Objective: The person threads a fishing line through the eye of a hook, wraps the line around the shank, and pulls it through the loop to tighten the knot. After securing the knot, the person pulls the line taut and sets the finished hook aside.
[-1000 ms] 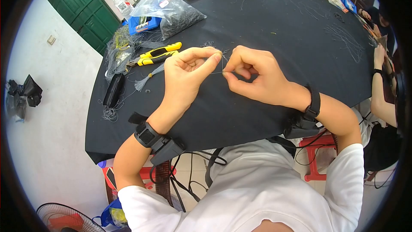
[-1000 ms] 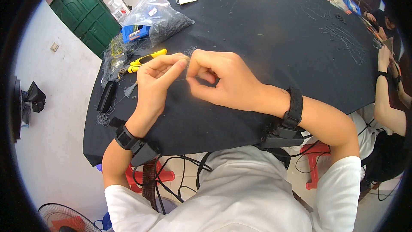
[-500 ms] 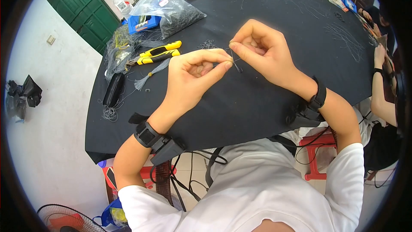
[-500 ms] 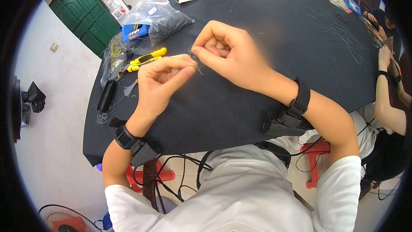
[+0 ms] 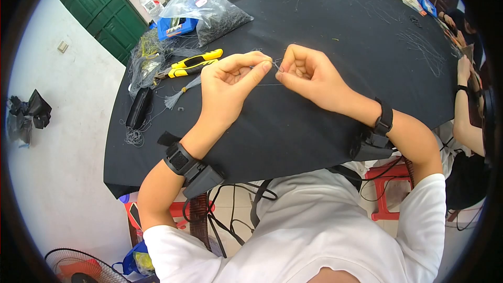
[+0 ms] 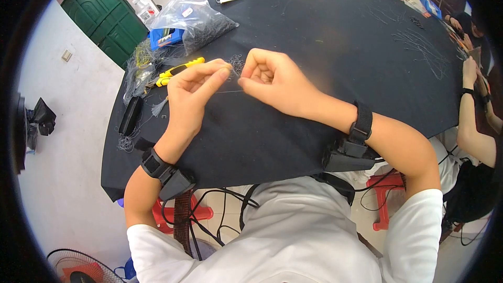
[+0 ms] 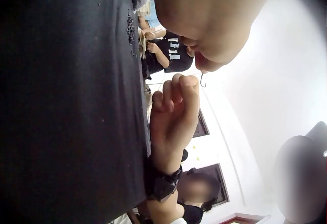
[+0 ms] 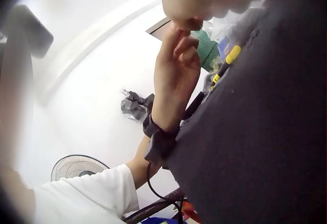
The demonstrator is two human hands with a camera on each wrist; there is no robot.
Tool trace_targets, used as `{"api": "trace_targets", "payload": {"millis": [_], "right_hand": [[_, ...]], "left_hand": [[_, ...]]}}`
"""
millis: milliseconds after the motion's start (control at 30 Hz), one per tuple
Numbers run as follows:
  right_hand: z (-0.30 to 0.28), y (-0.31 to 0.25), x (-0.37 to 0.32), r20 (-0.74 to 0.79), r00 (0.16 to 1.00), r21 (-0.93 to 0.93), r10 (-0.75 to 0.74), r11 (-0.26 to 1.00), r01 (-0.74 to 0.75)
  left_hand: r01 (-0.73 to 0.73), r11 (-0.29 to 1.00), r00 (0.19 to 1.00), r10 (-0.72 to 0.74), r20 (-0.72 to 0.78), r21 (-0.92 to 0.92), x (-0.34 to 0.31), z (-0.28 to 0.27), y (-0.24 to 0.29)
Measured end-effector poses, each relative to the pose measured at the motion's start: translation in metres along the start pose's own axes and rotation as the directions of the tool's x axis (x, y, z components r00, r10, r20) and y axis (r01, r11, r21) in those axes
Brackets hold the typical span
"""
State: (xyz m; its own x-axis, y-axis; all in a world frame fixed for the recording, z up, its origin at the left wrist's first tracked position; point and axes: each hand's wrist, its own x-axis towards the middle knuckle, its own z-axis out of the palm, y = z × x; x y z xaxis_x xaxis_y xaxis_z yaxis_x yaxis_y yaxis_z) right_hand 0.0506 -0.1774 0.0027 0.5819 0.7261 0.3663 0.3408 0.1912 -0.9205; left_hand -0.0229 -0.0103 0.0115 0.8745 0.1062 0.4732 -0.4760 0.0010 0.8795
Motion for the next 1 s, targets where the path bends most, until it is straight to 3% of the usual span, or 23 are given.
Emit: {"api": "trace_targets", "payload": {"millis": [100, 233, 467, 600, 800, 1000], "right_hand": [[0.004, -0.005, -0.006, 0.041, 0.991, -0.199, -0.126, 0.971, 0.132], [0.005, -0.020, -0.008, 0.107, 0.948, -0.445, -0.300, 0.838, 0.316], [-0.003, -0.029, -0.002, 0.051, 0.895, -0.518, -0.444, 0.754, 0.404], [-0.011, -0.028, 0.003, 0.006, 0.899, -0.506, -0.438, 0.774, 0.380], [-0.015, -0.016, 0.006, -0.053, 0.961, -0.391, -0.272, 0.891, 0.230], [-0.010, 0.003, 0.007, 0.010, 1.000, -0.065, -0.011, 0.998, 0.012]], "left_hand": [[0.029, 0.999, 0.999, -0.030, -0.021, -0.022, 0.000, 0.000, -0.003], [0.044, 0.999, 0.999, -0.044, -0.007, -0.022, 0.000, 0.000, -0.004], [0.052, 0.998, 0.996, -0.056, 0.076, 0.042, -0.001, 0.001, -0.004], [0.024, 1.000, 0.988, -0.023, 0.155, -0.004, -0.001, 0.004, -0.003], [-0.023, 1.000, 0.985, 0.024, 0.174, -0.006, -0.002, 0.004, 0.002], [-0.024, 1.000, 0.991, 0.023, 0.128, 0.002, 0.000, -0.002, -0.003]]}}
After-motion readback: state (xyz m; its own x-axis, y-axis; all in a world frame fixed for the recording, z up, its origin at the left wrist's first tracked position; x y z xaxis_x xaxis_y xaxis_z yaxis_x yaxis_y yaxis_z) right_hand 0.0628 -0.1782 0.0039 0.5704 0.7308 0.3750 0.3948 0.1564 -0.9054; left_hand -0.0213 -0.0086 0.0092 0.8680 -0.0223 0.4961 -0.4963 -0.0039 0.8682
